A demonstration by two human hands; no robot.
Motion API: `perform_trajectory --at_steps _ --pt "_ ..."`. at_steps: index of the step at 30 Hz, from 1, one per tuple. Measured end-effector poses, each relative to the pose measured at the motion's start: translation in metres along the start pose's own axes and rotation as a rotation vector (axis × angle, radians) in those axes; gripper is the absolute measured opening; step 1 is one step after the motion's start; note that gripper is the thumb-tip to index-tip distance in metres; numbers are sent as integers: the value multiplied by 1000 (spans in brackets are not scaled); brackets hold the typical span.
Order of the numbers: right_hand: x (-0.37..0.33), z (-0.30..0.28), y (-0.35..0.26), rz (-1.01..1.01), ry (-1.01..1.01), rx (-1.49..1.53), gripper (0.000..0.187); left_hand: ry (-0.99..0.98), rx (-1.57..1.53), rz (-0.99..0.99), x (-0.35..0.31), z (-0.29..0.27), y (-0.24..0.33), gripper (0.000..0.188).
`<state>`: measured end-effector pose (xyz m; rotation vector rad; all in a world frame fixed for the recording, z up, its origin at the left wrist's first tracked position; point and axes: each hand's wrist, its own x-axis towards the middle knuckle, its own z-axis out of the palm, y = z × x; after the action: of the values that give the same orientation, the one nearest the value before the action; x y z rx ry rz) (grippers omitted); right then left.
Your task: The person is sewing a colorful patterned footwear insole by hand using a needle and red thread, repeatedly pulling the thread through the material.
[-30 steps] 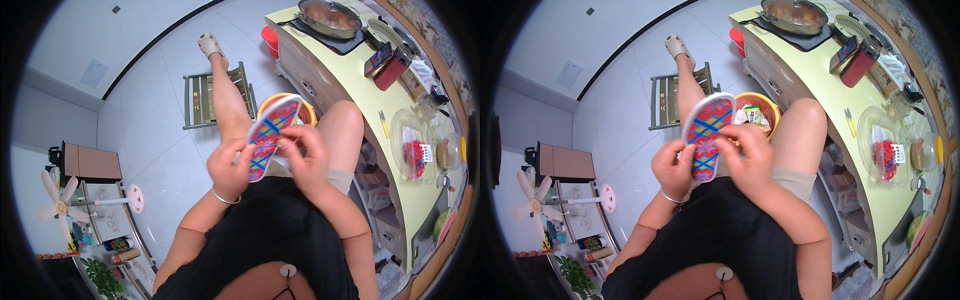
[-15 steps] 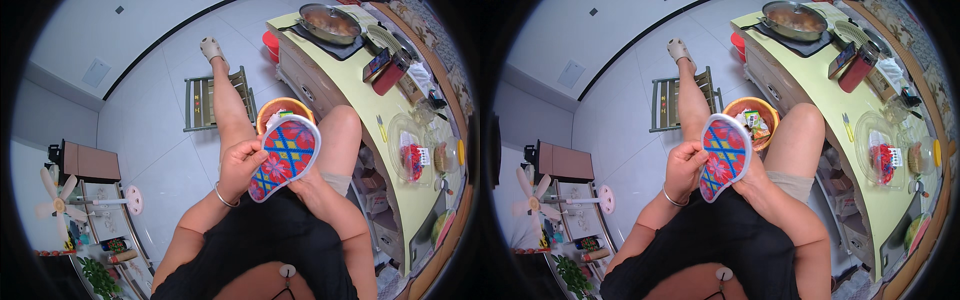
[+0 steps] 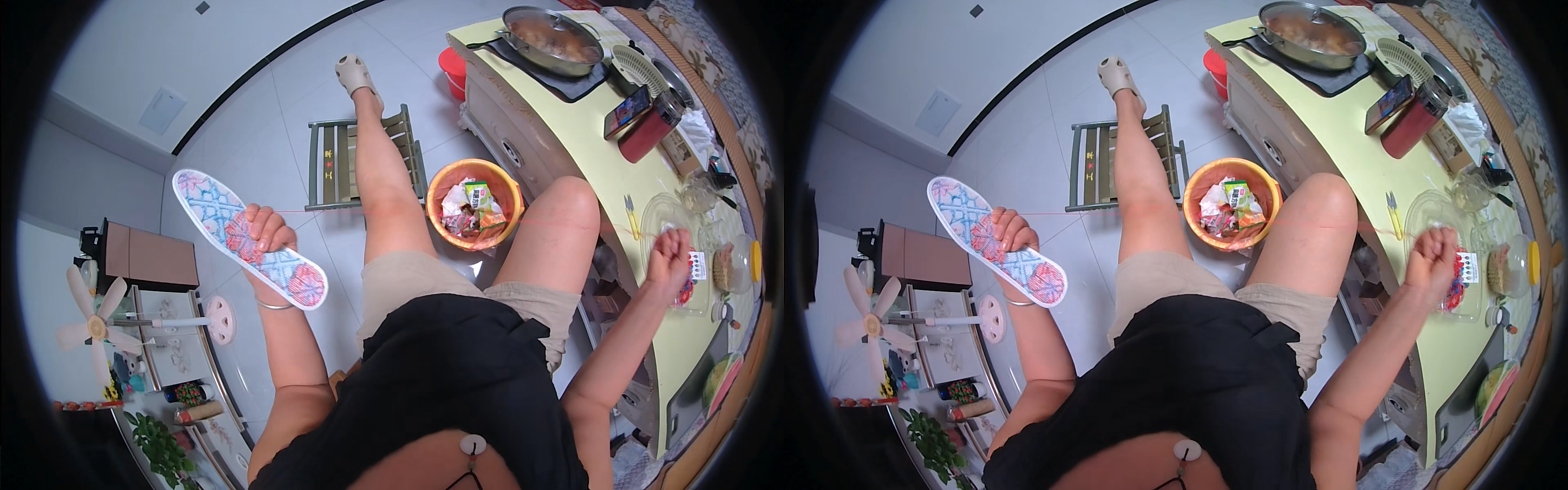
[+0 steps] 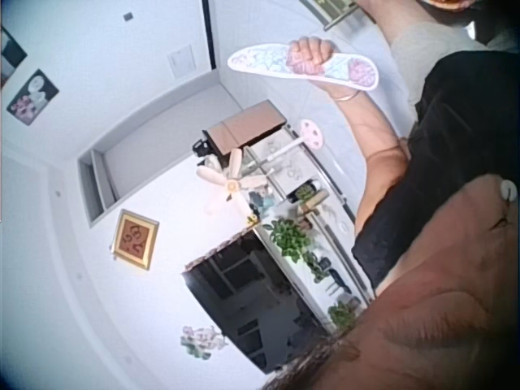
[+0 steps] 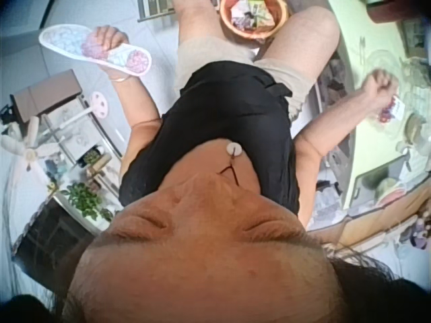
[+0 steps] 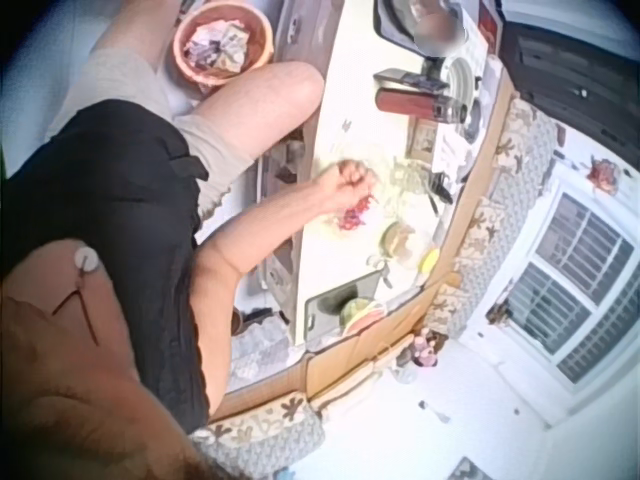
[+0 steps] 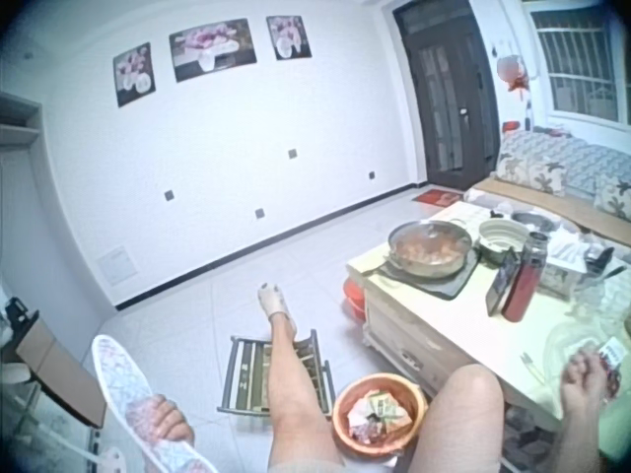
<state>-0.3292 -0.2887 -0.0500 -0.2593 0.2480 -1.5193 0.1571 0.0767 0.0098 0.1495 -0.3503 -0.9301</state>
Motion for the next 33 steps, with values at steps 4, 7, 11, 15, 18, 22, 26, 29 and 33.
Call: perform_trajectory --at_steps 4,7,11,15,18,22,26,29,33 --pt "-11 6 9 -242 -91 -207 10 -12 -139 -132 0 -16 -16 15" --pt "-43 53 74 -167 55 -478 15 -15 -296 -373 -7 -21 -68 17" --pt "-133 115 161 97 -303 -979 10 -121 -406 -576 -14 -19 -125 20" --pt "-177 139 204 -369 -919 -1195 10 -270 -530 -647 -12 -21 -146 22" --pt "-187 150 212 -416 -1040 -1193 14 -236 -516 -650 -13 -17 -149 21" --pt "-190 151 217 -433 -1102 -1199 14 -183 -494 -672 -16 -15 -147 20" --pt "-190 149 218 -437 -1131 -1244 14 -188 -507 -682 -17 -17 -148 21" --pt "-190 149 218 -436 -1128 -1245 14 -183 -502 -692 -19 -18 -148 22" --pt "-191 150 217 -421 -1127 -1250 14 -189 -507 -700 -19 -19 -148 23"
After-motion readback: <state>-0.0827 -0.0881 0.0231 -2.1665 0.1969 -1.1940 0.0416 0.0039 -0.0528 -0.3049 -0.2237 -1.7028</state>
